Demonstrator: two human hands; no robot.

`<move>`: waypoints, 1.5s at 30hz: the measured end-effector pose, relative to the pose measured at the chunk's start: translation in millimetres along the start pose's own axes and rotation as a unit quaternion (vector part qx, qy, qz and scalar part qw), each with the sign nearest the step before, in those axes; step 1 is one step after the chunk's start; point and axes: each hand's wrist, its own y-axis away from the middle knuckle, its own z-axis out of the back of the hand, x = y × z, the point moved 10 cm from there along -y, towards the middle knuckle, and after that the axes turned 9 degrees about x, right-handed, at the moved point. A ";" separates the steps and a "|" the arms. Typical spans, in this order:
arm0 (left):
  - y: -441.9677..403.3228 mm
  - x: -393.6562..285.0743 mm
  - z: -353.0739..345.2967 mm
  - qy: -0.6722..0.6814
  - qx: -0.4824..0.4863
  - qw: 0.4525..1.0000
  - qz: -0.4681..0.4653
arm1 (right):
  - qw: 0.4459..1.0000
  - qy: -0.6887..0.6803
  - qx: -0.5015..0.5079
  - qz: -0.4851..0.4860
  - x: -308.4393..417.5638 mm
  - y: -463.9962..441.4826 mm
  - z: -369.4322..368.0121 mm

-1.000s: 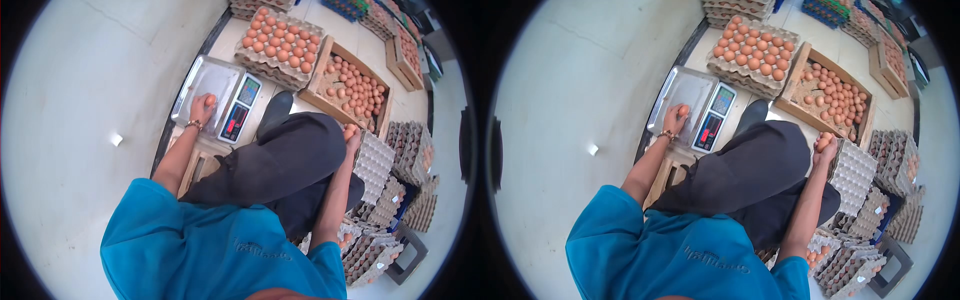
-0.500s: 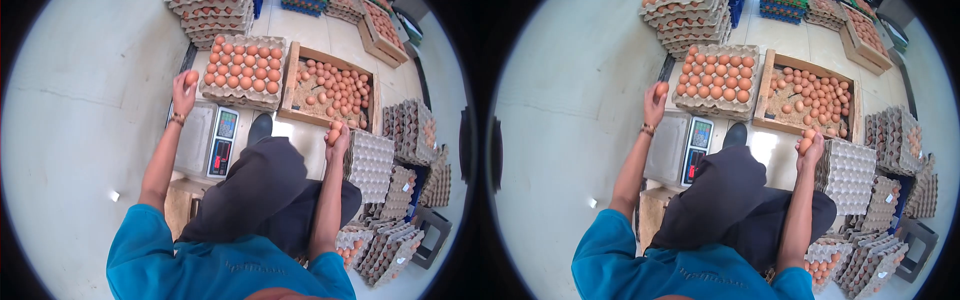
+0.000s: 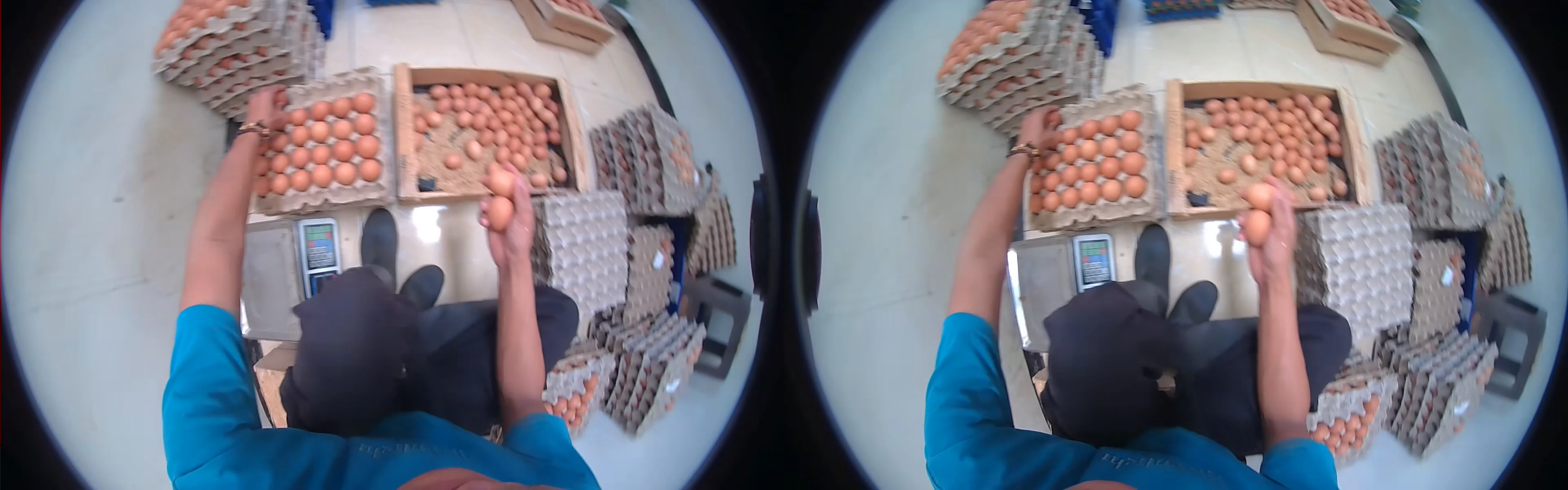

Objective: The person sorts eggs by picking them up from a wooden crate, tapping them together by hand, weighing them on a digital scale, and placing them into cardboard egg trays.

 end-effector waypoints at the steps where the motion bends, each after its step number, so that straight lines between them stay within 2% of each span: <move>1: -2.2 -4.3 -5.5 -0.062 0.021 0.998 0.001 | 0.999 -0.038 0.028 -0.014 -4.1 -1.3 -4.8; 3: -20.9 23.1 -23.1 -0.042 -0.037 0.997 -0.056 | 0.991 -0.111 0.056 -0.048 -9.3 -2.5 -17.7; 6: 12.6 -15.2 8.4 -0.033 -0.159 0.987 -0.020 | 0.978 -0.172 0.107 -0.050 -4.8 0.5 -38.5; 8: 49.7 -68.4 27.7 0.021 -0.169 0.982 -0.078 | 0.975 -0.176 0.126 -0.052 -3.0 5.6 -44.2; 10: 101.8 -136.7 50.6 0.081 -0.153 0.973 -0.154 | 0.985 -0.108 0.126 -0.035 -1.0 10.4 -43.6; 12: 142.1 -177.6 45.3 0.290 -0.051 0.941 -0.164 | 0.990 -0.045 0.130 -0.021 8.1 20.5 -50.8; 14: 183.1 -231.1 47.1 0.339 0.022 0.911 -0.232 | 0.988 0.049 0.145 -0.005 18.0 32.2 -61.1; 16: 221.2 -293.9 71.2 0.279 0.035 0.892 -0.354 | 0.984 0.089 0.151 0.009 21.5 45.0 -73.9; 18: 242.0 -331.5 79.5 0.318 0.096 0.872 -0.360 | 0.979 0.119 0.164 0.001 16.4 55.7 -82.1; 22: 249.1 -358.6 58.6 0.284 0.211 0.861 -0.365 | 0.977 0.147 0.154 -0.016 3.0 70.9 -85.7; 24: 249.8 -356.0 55.4 0.292 0.198 0.861 -0.365 | 0.971 0.181 0.154 -0.023 -6.4 72.2 -82.4; 25: 250.8 -351.8 49.6 0.298 0.196 0.861 -0.362 | 0.979 0.123 0.157 -0.038 -12.4 72.0 -79.2; 26: 248.5 -341.0 38.1 0.380 0.219 0.840 -0.320 | 0.983 0.066 0.160 -0.055 -17.7 71.4 -74.6; 27: 240.6 -325.4 28.6 0.433 0.200 0.828 -0.295 | 0.984 0.008 0.161 -0.073 -22.8 70.2 -70.3; 30: 203.0 -268.1 9.3 0.562 0.161 0.787 -0.196 | 0.940 -0.239 0.201 -0.134 -35.1 61.8 -67.0; 33: 165.6 -195.2 14.4 0.533 0.071 0.836 -0.109 | 0.945 -0.249 0.176 -0.117 -41.4 44.5 -52.4; 36: 120.1 -116.4 25.3 0.544 -0.019 0.834 -0.087 | 0.956 -0.220 0.164 -0.100 -43.8 33.3 -36.7; 39: 76.3 -49.6 44.4 0.424 -0.085 0.898 -0.083 | 0.973 -0.161 0.116 -0.116 -46.3 25.7 -25.8; 42: 37.0 5.4 39.4 0.391 -0.142 0.908 -0.044 | 0.985 -0.102 0.081 -0.116 -48.9 16.2 -17.9; 45: 18.1 8.5 25.0 0.293 -0.101 0.951 0.004 | 0.990 -0.069 0.044 -0.115 -50.0 10.0 -13.3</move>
